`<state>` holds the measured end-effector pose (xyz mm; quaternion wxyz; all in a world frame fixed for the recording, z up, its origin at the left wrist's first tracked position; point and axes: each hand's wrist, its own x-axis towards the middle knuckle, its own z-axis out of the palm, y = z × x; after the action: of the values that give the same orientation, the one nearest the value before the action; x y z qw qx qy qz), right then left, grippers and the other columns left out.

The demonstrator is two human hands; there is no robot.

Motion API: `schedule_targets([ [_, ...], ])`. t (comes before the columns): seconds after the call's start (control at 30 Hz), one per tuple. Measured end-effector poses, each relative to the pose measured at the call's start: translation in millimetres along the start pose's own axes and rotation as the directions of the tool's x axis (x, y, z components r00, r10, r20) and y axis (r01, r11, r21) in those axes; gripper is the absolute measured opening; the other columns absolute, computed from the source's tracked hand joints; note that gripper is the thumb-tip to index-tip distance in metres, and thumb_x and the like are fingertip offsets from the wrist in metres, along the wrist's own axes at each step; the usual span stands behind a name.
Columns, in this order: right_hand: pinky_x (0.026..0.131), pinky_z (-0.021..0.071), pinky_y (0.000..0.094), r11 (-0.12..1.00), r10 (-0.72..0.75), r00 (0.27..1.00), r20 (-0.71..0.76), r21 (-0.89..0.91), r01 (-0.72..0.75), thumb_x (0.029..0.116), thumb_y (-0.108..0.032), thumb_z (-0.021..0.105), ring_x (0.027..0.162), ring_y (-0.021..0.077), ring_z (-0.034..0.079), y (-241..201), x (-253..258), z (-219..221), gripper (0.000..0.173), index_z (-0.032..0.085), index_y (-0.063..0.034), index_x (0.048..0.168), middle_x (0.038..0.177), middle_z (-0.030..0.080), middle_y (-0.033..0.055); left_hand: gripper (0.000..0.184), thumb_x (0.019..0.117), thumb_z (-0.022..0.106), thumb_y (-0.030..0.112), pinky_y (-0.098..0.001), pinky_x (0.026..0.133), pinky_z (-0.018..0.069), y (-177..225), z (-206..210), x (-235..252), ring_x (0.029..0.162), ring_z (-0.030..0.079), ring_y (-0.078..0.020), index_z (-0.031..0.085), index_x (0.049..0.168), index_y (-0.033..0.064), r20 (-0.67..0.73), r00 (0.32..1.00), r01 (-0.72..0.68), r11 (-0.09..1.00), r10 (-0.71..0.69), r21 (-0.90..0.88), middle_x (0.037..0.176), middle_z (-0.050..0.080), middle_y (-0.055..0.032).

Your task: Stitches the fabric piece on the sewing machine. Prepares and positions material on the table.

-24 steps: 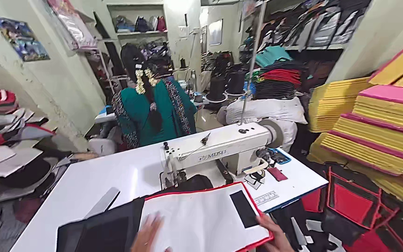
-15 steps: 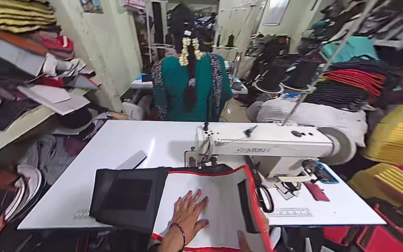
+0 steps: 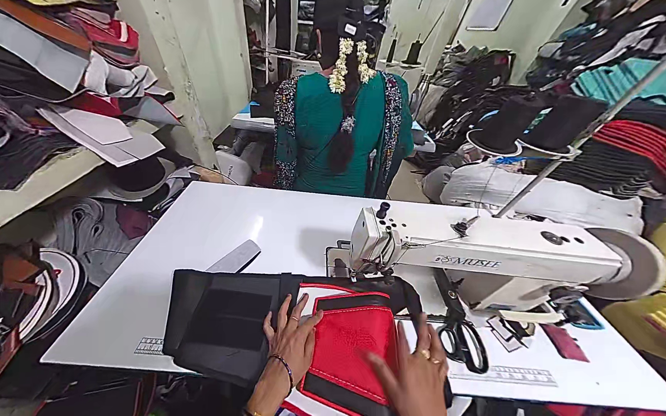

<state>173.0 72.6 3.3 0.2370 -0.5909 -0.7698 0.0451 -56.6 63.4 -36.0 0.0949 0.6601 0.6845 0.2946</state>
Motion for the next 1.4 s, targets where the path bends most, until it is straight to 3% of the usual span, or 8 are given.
schedule_targets([
  [0.1, 0.100, 0.0370, 0.0708, 0.960, 0.153, 0.978, 0.138, 0.216, -0.181, 0.0805, -0.060, 0.065, 0.128, 0.0578, 0.048, 14.7, 4.4, -2.7, 0.087, 0.062, 0.0087, 0.133, 0.146, 0.049, 0.0350, 0.041, 0.0983, 0.051, 0.021, -0.0829, 0.108, 0.0062, 1.1, -0.7, 2.5, 0.152, 0.021, -0.0505, 0.069, 0.133, 0.0336, 0.069, 0.997, 0.016, 0.999, -0.020, 0.049, 0.160, 0.043, -0.0072],
  [0.2, 0.103, 0.0503, 0.0434, 0.694, 0.214, 0.904, 0.369, 0.594, -0.406, 0.0827, -0.035, 0.075, 0.123, 0.0259, 0.061, -6.1, 0.2, -8.5, 0.100, 0.021, 0.0026, 0.158, 0.140, 0.056, 0.0242, 0.041, 0.0974, 0.050, 0.020, -0.0842, 0.107, 0.0077, -1.5, 1.7, 1.0, 0.150, 0.025, -0.0519, 0.068, 0.133, 0.0288, 0.041, 0.999, 0.006, 1.000, -0.007, 0.030, 0.159, 0.045, -0.0082],
  [0.23, 0.100, 0.0526, 0.0384, 0.591, 0.219, 0.901, 0.375, 0.684, -0.428, 0.0804, -0.025, 0.076, 0.119, 0.0210, 0.064, -6.6, 0.7, -5.6, 0.102, 0.017, 0.0001, 0.159, 0.138, 0.057, 0.0229, 0.041, 0.0983, 0.049, 0.021, -0.0837, 0.107, 0.0067, -2.5, 0.7, 1.0, 0.151, 0.023, -0.0507, 0.067, 0.135, 0.0272, 0.053, 0.998, 0.015, 1.000, -0.016, 0.018, 0.160, 0.044, -0.0077],
  [0.37, 0.092, 0.0558, 0.0210, 0.372, 0.236, 0.921, 0.310, 0.846, -0.381, 0.0732, -0.003, 0.072, 0.110, 0.0049, 0.066, 37.1, 8.7, -8.7, 0.097, 0.023, 0.0050, 0.156, 0.137, 0.059, 0.0163, 0.059, 0.0971, 0.052, 0.046, -0.0822, 0.109, 0.0037, -5.3, -4.7, 1.7, 0.153, 0.019, -0.0484, 0.053, 0.150, 0.0199, 0.107, 0.993, 0.053, 0.998, -0.055, 0.020, 0.163, 0.039, -0.0086],
  [0.57, 0.091, 0.0558, 0.0209, 0.432, 0.342, 0.903, 0.259, 0.810, -0.396, 0.0732, -0.003, 0.069, 0.111, 0.0039, 0.065, 114.1, 20.8, -40.2, 0.090, 0.031, 0.0020, 0.155, 0.136, 0.060, 0.0124, 0.068, 0.0995, 0.059, 0.041, -0.0812, 0.110, -0.0076, 27.3, -22.1, 29.5, 0.157, 0.003, -0.0449, 0.037, 0.160, 0.0191, 0.338, 0.939, 0.027, 0.995, -0.058, 0.097, 0.169, 0.024, -0.0081],
  [0.77, 0.095, 0.0544, 0.0197, 0.413, 0.267, 0.919, 0.289, 0.828, -0.380, 0.0734, -0.004, 0.070, 0.115, 0.0033, 0.063, 122.2, 34.8, -40.8, 0.090, 0.031, 0.0029, 0.154, 0.140, 0.058, 0.0113, 0.061, 0.1047, 0.052, 0.033, -0.0656, 0.121, 0.0107, 44.5, 9.5, 77.4, 0.158, 0.013, -0.0357, 0.035, 0.160, 0.0142, 0.492, 0.857, -0.164, 0.986, 0.152, -0.018, 0.169, 0.024, -0.0068],
  [0.97, 0.095, 0.0542, 0.0189, 0.434, 0.239, 0.921, 0.307, 0.815, -0.384, 0.0734, -0.005, 0.071, 0.116, 0.0020, 0.063, 126.0, 38.7, -38.3, 0.091, 0.030, 0.0030, 0.155, 0.140, 0.059, 0.0091, 0.057, 0.1037, 0.051, 0.035, -0.0642, 0.120, 0.0178, 31.2, 35.8, 75.5, 0.155, 0.022, -0.0371, 0.043, 0.156, 0.0123, 0.409, 0.890, -0.197, 0.979, 0.200, -0.049, 0.167, 0.030, -0.0066],
  [1.4, 0.092, 0.0555, 0.0179, 0.493, 0.241, 0.915, 0.323, 0.772, -0.402, 0.0752, -0.002, 0.069, 0.111, 0.0010, 0.065, 123.0, 50.9, -38.6, 0.090, 0.028, 0.0026, 0.155, 0.137, 0.060, 0.0088, 0.059, 0.1049, 0.048, 0.038, -0.0605, 0.122, 0.0124, 40.3, 31.0, 87.4, 0.158, 0.014, -0.0318, 0.035, 0.160, 0.0210, 0.505, 0.857, -0.127, 0.992, 0.107, 0.006, 0.169, 0.026, -0.0005],
])
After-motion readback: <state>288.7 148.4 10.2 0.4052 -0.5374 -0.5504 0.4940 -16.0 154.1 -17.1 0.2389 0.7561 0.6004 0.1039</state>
